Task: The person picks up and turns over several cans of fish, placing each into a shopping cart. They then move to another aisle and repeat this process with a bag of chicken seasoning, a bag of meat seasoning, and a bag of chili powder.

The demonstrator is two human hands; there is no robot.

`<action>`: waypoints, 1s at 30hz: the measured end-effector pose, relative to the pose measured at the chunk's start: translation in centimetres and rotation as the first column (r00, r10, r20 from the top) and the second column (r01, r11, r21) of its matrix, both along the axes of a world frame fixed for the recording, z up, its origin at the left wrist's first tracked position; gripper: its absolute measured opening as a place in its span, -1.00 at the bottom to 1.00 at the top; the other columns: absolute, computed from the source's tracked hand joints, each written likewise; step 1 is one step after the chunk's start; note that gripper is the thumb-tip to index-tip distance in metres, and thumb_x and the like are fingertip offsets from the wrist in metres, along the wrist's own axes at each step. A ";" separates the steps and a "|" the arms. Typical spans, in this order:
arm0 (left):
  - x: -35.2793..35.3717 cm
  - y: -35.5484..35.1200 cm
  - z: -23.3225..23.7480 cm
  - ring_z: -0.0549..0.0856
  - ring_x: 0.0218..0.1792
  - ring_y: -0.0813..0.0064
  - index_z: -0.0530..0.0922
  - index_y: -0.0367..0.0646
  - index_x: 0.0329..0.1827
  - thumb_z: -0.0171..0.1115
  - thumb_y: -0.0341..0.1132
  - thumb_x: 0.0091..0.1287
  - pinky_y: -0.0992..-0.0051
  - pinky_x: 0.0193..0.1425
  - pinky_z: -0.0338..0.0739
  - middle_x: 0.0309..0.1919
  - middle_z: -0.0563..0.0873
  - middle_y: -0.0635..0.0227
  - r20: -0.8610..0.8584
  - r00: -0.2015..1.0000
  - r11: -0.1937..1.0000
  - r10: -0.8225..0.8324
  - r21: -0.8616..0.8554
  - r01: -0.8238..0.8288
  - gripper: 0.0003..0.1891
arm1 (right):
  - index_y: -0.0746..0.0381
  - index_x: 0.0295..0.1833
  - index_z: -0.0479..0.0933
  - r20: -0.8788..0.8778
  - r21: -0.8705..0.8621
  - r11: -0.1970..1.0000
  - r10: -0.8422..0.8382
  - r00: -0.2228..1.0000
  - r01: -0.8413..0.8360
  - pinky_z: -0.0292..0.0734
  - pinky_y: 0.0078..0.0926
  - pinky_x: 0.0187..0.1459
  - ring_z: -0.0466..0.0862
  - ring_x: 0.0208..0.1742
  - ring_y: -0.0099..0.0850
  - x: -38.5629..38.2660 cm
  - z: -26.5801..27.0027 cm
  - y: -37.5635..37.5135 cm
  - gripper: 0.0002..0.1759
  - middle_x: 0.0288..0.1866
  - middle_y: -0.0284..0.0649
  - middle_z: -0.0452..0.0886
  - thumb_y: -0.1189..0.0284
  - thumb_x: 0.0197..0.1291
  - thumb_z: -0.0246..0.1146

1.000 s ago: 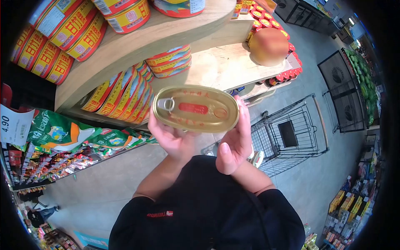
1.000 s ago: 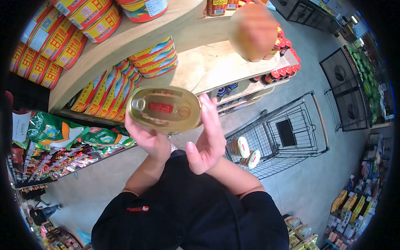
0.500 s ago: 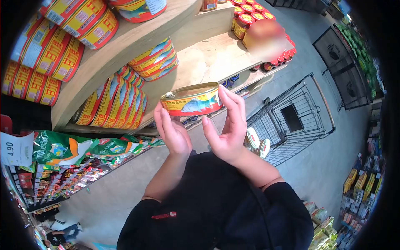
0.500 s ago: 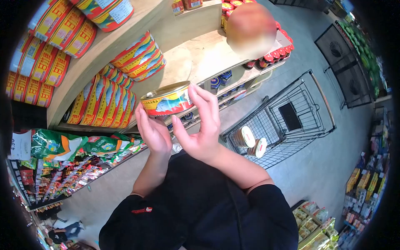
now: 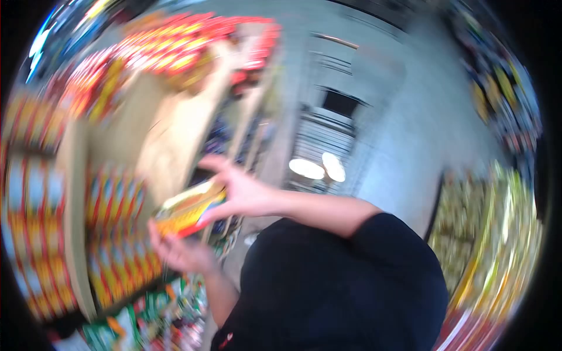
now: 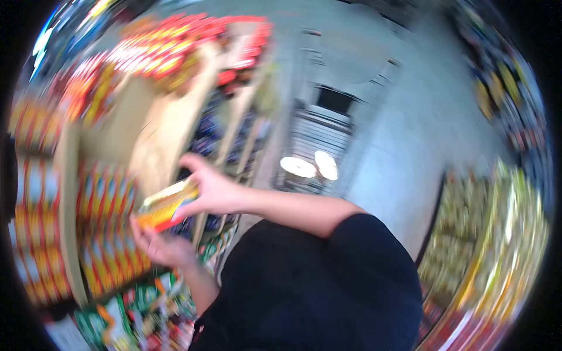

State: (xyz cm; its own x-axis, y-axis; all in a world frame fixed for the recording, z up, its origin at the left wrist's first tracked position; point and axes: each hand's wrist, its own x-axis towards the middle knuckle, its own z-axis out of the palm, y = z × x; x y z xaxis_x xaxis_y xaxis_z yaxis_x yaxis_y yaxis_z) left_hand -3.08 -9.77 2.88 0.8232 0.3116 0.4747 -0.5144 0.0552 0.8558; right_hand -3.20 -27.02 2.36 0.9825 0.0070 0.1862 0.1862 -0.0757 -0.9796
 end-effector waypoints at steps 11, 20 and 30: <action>-1.8 -1.4 -13.0 0.54 0.30 0.34 0.30 -0.34 0.52 0.04 -0.47 0.52 0.36 0.42 0.37 0.35 0.51 0.05 -0.668 0.629 0.458 -0.398 0.449 0.767 -0.50 | 0.30 0.04 0.47 -0.534 0.370 0.922 0.107 0.839 0.118 0.60 -0.44 -0.15 0.66 -0.16 -0.45 -10.6 -13.5 -11.3 -0.37 -0.12 -0.22 0.65 0.40 -0.14 0.64; -5.0 14.5 -25.8 0.60 -0.28 0.64 0.57 -0.36 0.25 0.16 -0.26 0.53 0.60 -0.17 0.50 -0.24 0.70 0.35 -0.967 0.254 0.234 0.004 0.248 0.940 -0.63 | 0.30 0.23 0.28 -0.376 -0.715 0.462 -0.887 0.268 0.525 0.40 -0.09 0.19 0.51 0.18 -0.04 -14.5 -34.2 -20.3 -0.31 0.08 0.03 0.49 0.45 -0.04 0.41; -8.8 19.2 -25.5 0.60 -0.30 0.64 0.58 -0.34 0.22 0.15 -0.27 0.54 0.60 -0.18 0.50 -0.26 0.69 0.36 -0.985 0.160 0.312 0.062 0.171 0.934 -0.65 | 0.23 0.45 0.16 -0.518 -0.754 0.549 -0.834 0.187 0.360 0.30 -0.06 0.32 0.36 0.38 -0.11 -14.6 -40.6 -22.2 -0.01 0.29 -0.10 0.37 0.36 -0.13 0.48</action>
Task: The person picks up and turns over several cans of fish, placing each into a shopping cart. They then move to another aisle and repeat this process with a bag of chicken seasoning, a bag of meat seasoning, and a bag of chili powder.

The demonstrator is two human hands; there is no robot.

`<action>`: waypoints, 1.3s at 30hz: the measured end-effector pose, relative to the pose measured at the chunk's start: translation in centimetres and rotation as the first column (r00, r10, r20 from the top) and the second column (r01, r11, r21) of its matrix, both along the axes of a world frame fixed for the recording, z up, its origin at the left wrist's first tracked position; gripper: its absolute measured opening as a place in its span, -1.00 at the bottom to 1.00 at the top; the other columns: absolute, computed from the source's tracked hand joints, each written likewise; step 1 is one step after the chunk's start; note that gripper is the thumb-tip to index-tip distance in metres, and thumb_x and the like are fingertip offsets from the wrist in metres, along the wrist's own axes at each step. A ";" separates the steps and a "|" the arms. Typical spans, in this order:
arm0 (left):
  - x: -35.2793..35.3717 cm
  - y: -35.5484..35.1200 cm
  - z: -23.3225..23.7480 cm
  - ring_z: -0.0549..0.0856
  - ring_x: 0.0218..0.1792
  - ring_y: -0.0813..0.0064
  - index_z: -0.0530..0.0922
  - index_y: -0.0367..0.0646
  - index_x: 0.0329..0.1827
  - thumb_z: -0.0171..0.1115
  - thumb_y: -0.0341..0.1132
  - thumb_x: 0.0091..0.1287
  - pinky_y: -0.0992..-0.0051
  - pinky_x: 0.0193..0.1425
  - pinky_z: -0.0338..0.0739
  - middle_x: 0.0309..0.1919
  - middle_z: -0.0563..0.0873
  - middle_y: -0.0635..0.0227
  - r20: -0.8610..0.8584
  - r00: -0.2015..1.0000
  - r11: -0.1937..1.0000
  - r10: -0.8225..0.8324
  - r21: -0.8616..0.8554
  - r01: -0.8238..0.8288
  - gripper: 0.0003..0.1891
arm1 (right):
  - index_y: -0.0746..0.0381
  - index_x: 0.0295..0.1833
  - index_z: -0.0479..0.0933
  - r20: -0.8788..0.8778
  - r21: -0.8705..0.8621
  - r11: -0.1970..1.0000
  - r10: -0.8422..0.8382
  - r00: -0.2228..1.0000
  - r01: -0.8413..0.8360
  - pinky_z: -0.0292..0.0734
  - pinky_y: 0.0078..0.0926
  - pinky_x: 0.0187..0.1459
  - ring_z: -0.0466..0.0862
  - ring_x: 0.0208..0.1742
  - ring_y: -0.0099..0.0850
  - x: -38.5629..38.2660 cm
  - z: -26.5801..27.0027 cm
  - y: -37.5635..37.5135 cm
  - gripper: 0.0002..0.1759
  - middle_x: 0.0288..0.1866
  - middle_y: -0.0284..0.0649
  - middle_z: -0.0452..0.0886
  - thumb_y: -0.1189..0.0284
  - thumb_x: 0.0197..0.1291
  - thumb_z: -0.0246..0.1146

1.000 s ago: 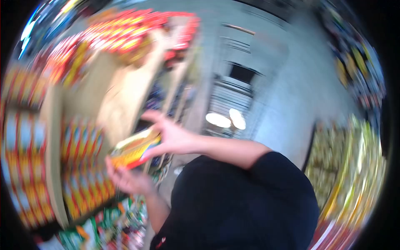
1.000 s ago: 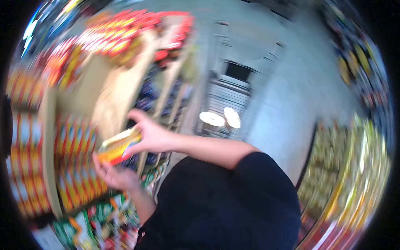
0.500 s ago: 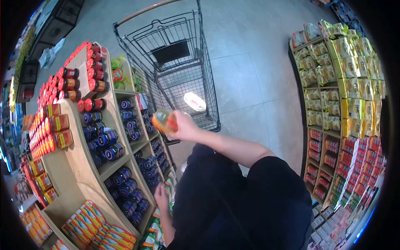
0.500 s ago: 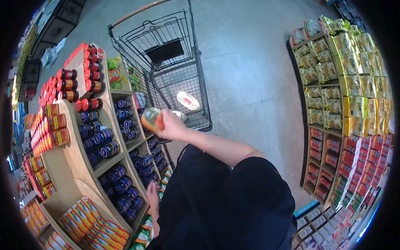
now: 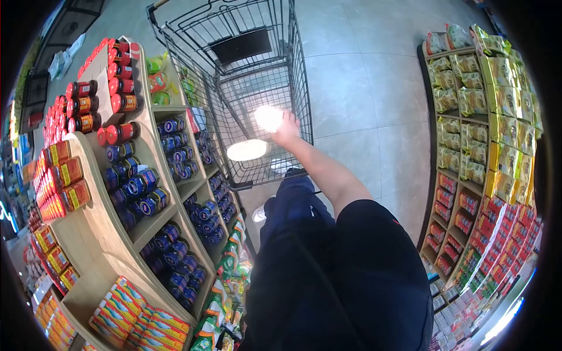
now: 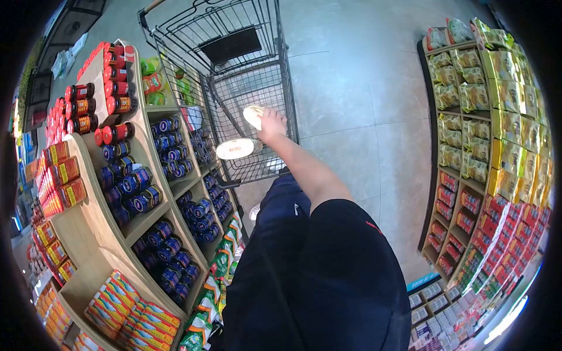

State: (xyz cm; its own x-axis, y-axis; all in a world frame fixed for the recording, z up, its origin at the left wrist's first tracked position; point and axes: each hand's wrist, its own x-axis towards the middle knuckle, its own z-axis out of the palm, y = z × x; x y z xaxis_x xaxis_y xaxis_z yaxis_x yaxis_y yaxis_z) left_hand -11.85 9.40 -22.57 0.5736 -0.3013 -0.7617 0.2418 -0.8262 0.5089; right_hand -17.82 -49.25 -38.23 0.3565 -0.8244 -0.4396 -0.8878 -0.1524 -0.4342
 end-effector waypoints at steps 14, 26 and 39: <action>-2.0 5.7 -1.3 0.59 -0.33 0.65 0.59 -0.33 0.18 0.14 -0.28 0.55 0.60 -0.21 0.50 -0.30 0.68 0.36 -0.112 0.986 0.990 0.127 -0.045 -0.132 -0.68 | 0.25 0.39 0.16 -0.093 -0.007 1.000 0.007 0.996 -0.007 0.46 0.04 0.21 0.48 0.29 -0.02 0.4 0.1 0.6 -0.11 0.23 0.02 0.41 0.34 -0.04 0.43; -1.4 3.2 -0.6 0.66 -0.28 0.54 0.57 -0.30 0.08 0.12 -0.18 0.56 0.50 -0.14 0.54 -0.30 0.69 0.33 -0.108 0.965 0.970 0.239 0.073 -0.232 -0.68 | 0.23 0.53 0.01 -0.161 0.086 0.996 -0.003 0.987 0.017 0.40 0.02 0.29 0.41 0.36 -0.04 0.7 0.4 0.3 0.01 0.30 0.02 0.34 0.31 0.04 0.42; 1.6 -4.7 -0.3 0.70 -0.01 0.38 0.50 -0.41 0.21 0.11 -0.26 0.56 0.44 0.15 0.54 0.00 0.69 0.16 -0.081 0.969 0.971 0.234 -0.025 -0.237 -0.64 | 0.17 0.64 -0.19 -0.179 0.020 0.995 0.096 0.979 -0.093 0.42 -0.09 0.32 0.36 0.34 0.09 -0.5 -0.3 1.3 0.15 0.30 0.14 0.31 0.36 0.08 0.42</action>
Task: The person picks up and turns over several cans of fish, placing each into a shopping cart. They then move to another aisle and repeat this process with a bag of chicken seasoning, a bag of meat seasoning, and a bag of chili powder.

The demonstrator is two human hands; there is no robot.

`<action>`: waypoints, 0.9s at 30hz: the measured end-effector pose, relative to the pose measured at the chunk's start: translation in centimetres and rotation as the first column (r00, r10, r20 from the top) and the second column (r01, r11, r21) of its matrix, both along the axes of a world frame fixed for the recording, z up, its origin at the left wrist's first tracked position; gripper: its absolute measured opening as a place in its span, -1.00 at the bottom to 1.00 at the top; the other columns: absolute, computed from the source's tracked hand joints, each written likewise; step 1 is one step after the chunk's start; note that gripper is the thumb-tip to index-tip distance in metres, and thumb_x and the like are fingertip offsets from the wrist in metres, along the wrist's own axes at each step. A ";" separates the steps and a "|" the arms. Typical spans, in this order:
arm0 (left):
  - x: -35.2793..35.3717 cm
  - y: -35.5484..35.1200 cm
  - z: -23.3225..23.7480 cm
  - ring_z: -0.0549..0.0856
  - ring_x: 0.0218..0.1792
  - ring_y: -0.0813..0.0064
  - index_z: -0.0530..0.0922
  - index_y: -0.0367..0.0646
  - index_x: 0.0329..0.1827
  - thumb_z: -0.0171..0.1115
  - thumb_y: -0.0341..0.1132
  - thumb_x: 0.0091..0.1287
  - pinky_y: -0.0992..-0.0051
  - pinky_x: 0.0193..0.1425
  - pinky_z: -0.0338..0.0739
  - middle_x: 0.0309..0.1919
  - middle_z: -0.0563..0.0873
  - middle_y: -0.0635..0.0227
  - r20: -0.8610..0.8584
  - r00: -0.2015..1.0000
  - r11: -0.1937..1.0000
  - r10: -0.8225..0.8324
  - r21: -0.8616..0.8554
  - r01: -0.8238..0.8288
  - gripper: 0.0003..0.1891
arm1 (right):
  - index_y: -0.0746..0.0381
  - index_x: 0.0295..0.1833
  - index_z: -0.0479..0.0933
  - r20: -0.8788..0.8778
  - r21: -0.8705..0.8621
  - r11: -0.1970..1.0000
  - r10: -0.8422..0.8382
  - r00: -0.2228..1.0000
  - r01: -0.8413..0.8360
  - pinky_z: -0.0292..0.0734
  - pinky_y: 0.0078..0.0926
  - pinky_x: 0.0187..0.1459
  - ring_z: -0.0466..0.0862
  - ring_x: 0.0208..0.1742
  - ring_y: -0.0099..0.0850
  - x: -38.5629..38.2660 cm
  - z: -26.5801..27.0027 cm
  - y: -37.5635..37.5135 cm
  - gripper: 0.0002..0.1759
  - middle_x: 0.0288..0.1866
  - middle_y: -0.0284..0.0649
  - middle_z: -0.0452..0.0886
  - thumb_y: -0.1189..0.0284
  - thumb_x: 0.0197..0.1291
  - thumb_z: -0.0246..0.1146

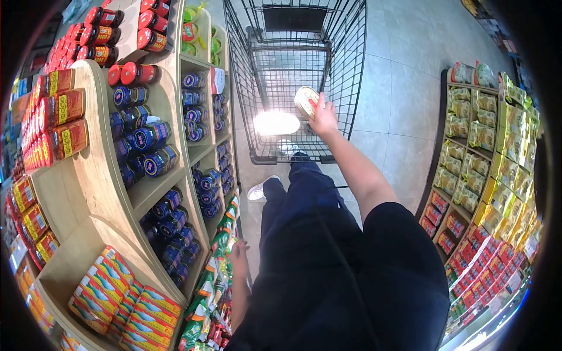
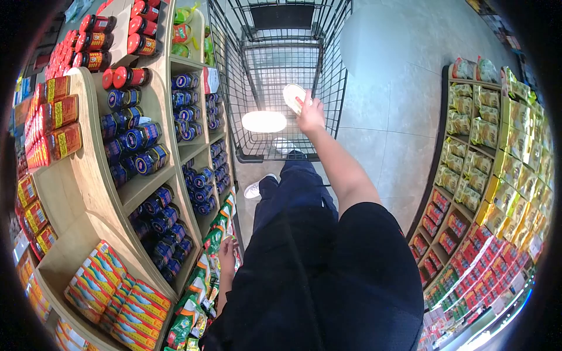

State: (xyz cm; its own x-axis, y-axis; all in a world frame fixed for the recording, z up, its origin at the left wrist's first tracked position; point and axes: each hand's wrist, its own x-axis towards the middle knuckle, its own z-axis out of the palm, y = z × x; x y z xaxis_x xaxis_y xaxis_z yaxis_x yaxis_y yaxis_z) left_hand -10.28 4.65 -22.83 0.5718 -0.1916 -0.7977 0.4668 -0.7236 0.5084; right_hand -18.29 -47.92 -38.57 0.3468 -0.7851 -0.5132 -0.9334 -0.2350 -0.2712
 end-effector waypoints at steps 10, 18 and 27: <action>-0.1 0.0 -1.5 0.71 -0.03 0.39 0.51 -0.40 0.24 0.10 -0.25 0.57 0.43 0.13 0.57 0.00 0.69 0.14 0.011 1.000 0.999 -0.025 -0.039 0.026 -0.63 | 0.16 0.66 -0.27 -0.022 0.051 0.999 -0.017 1.000 0.018 0.42 -0.08 0.32 0.37 0.36 0.05 -0.2 0.9 -0.6 0.16 0.32 0.13 0.28 0.48 0.08 0.35; -1.5 3.9 -3.3 0.72 -0.06 0.40 0.54 -0.35 0.22 0.13 -0.29 0.55 0.43 0.08 0.60 -0.06 0.71 0.14 -0.069 0.997 0.999 0.040 -0.016 -0.041 -0.67 | 0.12 0.66 -0.32 0.012 0.052 0.999 -0.007 1.000 0.007 0.34 0.00 0.37 0.35 0.41 0.03 -1.4 0.7 -0.1 0.28 0.40 0.11 0.23 0.37 0.00 0.44; -0.7 2.2 -2.8 0.72 -0.10 0.45 0.54 -0.34 0.22 0.15 -0.28 0.53 0.49 0.07 0.58 -0.04 0.72 0.19 0.063 0.995 0.996 -0.077 0.049 0.074 -0.66 | 0.21 0.63 -0.08 0.336 -0.395 0.877 0.416 0.845 -0.275 0.30 0.05 0.38 0.30 0.46 0.05 2.2 5.9 1.8 0.17 0.43 0.14 0.23 0.30 -0.03 0.45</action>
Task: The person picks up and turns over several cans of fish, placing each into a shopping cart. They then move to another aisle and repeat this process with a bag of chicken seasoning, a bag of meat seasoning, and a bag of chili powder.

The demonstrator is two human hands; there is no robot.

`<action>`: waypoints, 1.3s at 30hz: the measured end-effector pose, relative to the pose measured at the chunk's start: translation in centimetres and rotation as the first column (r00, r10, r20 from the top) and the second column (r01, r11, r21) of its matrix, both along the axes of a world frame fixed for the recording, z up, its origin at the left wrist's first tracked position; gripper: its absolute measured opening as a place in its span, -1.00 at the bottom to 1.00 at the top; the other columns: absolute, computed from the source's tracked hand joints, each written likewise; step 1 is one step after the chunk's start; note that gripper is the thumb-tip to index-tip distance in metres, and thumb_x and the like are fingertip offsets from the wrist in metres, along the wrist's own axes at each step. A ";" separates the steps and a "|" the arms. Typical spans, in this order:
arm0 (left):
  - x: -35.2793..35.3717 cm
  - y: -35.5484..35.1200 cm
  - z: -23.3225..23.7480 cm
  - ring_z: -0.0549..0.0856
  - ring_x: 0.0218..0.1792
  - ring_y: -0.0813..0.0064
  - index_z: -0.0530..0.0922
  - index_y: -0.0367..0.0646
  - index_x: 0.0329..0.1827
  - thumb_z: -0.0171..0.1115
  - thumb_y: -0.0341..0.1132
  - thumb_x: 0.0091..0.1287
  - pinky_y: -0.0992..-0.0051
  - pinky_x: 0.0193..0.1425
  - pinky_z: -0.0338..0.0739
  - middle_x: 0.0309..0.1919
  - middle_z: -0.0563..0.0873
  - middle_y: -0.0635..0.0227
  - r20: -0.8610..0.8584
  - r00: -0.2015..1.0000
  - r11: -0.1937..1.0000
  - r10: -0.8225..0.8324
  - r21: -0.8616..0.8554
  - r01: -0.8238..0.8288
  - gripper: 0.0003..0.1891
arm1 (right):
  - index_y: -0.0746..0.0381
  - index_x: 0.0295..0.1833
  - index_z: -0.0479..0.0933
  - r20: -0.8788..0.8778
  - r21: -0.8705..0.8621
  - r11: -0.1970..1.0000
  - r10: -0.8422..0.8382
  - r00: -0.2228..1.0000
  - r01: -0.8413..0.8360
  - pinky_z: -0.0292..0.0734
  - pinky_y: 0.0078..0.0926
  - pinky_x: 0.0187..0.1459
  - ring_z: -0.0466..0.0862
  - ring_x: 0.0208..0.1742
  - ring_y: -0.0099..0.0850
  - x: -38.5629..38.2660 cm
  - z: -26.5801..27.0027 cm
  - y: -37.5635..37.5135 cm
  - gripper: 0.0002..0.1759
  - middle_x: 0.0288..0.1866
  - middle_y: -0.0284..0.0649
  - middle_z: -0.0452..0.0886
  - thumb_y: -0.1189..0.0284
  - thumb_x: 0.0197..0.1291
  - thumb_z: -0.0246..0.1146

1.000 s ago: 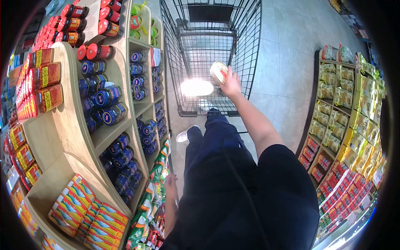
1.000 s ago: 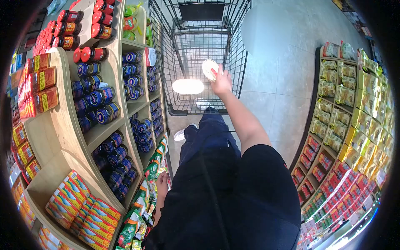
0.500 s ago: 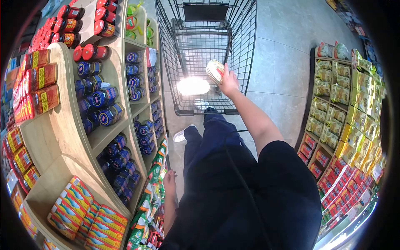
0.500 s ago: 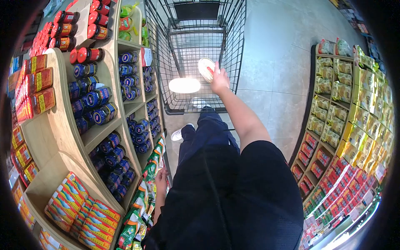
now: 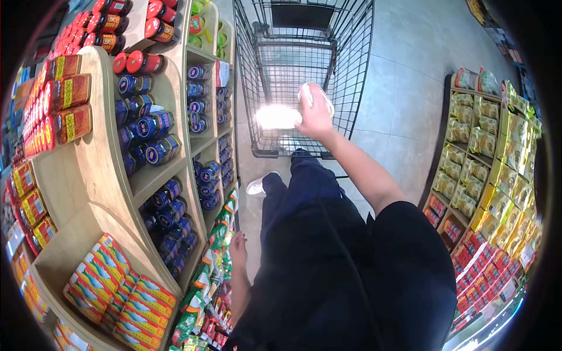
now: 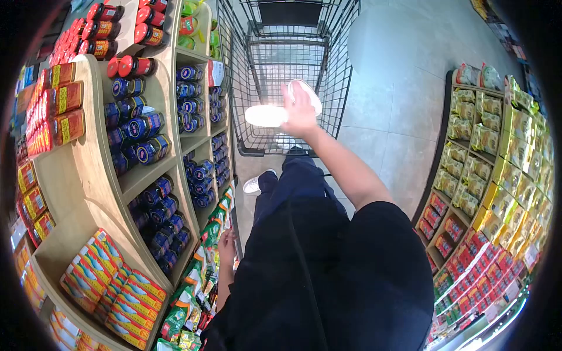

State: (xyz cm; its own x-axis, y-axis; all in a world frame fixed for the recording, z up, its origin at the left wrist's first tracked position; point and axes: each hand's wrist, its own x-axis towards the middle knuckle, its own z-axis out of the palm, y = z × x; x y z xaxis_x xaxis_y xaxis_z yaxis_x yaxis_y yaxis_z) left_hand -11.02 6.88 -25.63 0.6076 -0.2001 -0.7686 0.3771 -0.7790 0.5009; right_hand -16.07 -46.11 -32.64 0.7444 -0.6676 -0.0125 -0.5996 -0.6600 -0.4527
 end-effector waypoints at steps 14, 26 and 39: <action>-2.4 -0.1 -2.6 0.75 -0.13 0.38 0.58 -0.27 0.19 0.16 -0.19 0.52 0.43 0.04 0.59 -0.12 0.76 0.13 0.097 0.995 0.996 0.029 -0.082 -0.021 -0.65 | 0.30 0.39 0.27 -0.165 0.207 0.971 0.156 0.974 -0.120 0.45 -0.16 0.27 0.49 0.27 -0.03 2.6 -4.8 3.5 -0.27 0.22 -0.02 0.43 0.49 0.06 0.30; 4.3 -11.7 9.9 0.68 0.08 0.43 0.49 -0.30 0.32 0.26 -0.37 0.46 0.43 0.20 0.54 0.10 0.68 0.16 0.402 0.884 0.875 0.238 -0.483 -0.016 -0.59 | 0.31 0.42 0.35 0.281 0.256 0.908 0.259 0.924 -0.333 0.51 -0.25 0.23 0.55 0.20 -0.04 5.5 22.7 6.6 -0.10 0.19 -0.01 0.46 0.46 -0.10 0.56; 7.4 -11.5 27.3 0.53 0.34 0.11 0.48 -0.26 0.35 0.67 -0.35 -0.11 0.17 0.44 0.38 0.24 0.63 0.13 0.828 0.268 0.803 0.492 -0.551 0.227 -0.14 | 0.45 0.47 0.29 0.742 -0.026 0.300 0.645 0.183 -0.954 0.48 -0.27 0.26 0.59 0.24 -0.17 12.8 35.9 16.7 -0.02 0.23 0.07 0.58 0.47 -0.12 0.54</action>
State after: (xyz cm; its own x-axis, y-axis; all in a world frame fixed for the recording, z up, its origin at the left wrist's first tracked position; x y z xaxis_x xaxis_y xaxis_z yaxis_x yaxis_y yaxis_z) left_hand -3.63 -4.64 1.67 0.8371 -0.1199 0.5337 -0.5447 -0.2719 0.7933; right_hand -3.23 -29.45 3.25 0.7758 0.2891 0.5609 0.6279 -0.2666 -0.7312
